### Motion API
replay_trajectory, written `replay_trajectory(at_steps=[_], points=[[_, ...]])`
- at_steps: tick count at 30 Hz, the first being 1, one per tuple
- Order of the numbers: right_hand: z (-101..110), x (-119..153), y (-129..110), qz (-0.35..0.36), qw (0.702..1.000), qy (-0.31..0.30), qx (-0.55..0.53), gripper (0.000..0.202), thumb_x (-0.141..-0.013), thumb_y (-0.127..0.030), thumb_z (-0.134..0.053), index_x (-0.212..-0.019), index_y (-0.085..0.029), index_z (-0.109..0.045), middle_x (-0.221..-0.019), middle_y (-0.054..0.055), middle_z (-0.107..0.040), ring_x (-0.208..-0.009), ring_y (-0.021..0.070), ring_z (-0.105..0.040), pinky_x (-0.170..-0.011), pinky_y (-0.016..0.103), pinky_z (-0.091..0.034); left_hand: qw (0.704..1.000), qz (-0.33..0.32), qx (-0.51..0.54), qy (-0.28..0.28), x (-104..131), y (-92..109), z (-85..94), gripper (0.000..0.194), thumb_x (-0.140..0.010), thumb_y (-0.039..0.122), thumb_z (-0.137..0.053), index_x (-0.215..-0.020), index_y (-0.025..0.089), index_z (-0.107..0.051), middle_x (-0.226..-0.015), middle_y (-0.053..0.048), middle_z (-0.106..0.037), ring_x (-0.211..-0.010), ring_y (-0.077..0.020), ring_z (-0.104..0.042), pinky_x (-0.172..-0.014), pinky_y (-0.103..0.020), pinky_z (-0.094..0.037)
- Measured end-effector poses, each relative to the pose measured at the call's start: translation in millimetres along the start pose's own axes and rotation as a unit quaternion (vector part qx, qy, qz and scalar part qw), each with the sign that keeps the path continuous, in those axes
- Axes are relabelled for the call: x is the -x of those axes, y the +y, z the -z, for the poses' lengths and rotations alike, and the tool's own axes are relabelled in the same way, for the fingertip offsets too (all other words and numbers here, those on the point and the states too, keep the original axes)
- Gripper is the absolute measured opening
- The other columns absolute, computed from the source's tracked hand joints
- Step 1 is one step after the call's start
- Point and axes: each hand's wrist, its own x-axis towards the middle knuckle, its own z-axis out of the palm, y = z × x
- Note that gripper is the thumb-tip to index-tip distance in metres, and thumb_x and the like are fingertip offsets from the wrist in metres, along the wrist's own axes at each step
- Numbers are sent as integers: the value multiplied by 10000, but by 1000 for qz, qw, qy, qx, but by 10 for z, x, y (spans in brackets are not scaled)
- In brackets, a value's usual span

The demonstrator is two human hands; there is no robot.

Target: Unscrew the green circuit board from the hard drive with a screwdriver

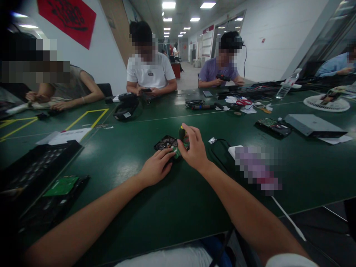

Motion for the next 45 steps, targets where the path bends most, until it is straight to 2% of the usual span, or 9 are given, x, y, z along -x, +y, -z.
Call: replay_trajectory(at_steps=[3,8,13,17,22,28,33,38,45], points=[[-7,3,-1,-6,1000,-1,-2,641,-971,-225,-616,-1562,-297,-379,-1381,135,-530,-975,220,-662,-862,448,-654,1000,0,0,-2,1,-2,4,460,-1012,259,-513,-1464,176,-528,-1498,-150,-538,-1323,-314,-544,-1133,-510,-511],[-18,14,11,-16,1000,14,15,635,-938,-268,-679,-1514,-307,-414,-1329,123,-540,-908,220,-640,-751,437,-659,1000,-1,8,0,-3,-13,-8,478,-998,252,-530,-1474,210,-518,-1498,-142,-539,-1329,-312,-547,-1126,-519,-514],[-12,6,5,-7,1000,0,7,642,-953,-216,-612,-1547,-291,-381,-1384,144,-524,-991,238,-653,-834,460,-659,1000,0,8,-1,-6,1,-4,475,-1003,251,-525,-1475,196,-521,-1497,-146,-541,-1330,-308,-548,-1128,-505,-513],[-14,8,7,-13,1000,14,6,633,-936,-242,-668,-1510,-308,-409,-1347,120,-526,-898,202,-643,-727,408,-659,1000,4,5,-5,-8,16,9,478,-995,249,-538,-1469,188,-527,-1496,-150,-545,-1327,-314,-547,-1130,-510,-510],[-12,6,12,4,1000,8,-2,619,-958,-208,-618,-1532,-298,-404,-1373,136,-527,-1025,237,-648,-818,441,-666,1000,3,7,-4,-12,7,8,468,-1003,255,-526,-1467,193,-526,-1505,-147,-537,-1336,-313,-543,-1131,-513,-512],[-19,17,17,-11,999,29,11,634,-934,-259,-695,-1503,-307,-420,-1355,124,-511,-889,199,-641,-736,419,-667,1000,6,6,-9,-5,-7,-12,478,-1002,259,-528,-1478,207,-518,-1503,-143,-540,-1332,-315,-547,-1124,-523,-517],[-29,18,2,-8,1000,8,-9,635,-966,-227,-624,-1545,-296,-375,-1412,144,-497,-974,217,-657,-820,441,-666,1000,3,6,-5,-3,5,1,475,-1006,254,-523,-1479,209,-518,-1511,-146,-534,-1323,-310,-555,-1126,-522,-514],[-29,14,-5,-13,1000,15,10,629,-941,-259,-679,-1507,-317,-410,-1357,120,-519,-861,187,-638,-697,395,-655,1000,4,5,-1,-10,-3,-3,477,-994,254,-542,-1470,212,-525,-1502,-138,-540,-1343,-317,-541,-1132,-525,-510],[-36,19,20,-7,1000,10,1,647,-953,-226,-633,-1541,-294,-375,-1399,143,-504,-966,226,-650,-785,440,-663,1000,3,2,-2,-5,-6,-6,477,-998,258,-534,-1472,203,-521,-1507,-142,-534,-1355,-315,-534,-1140,-518,-508]])
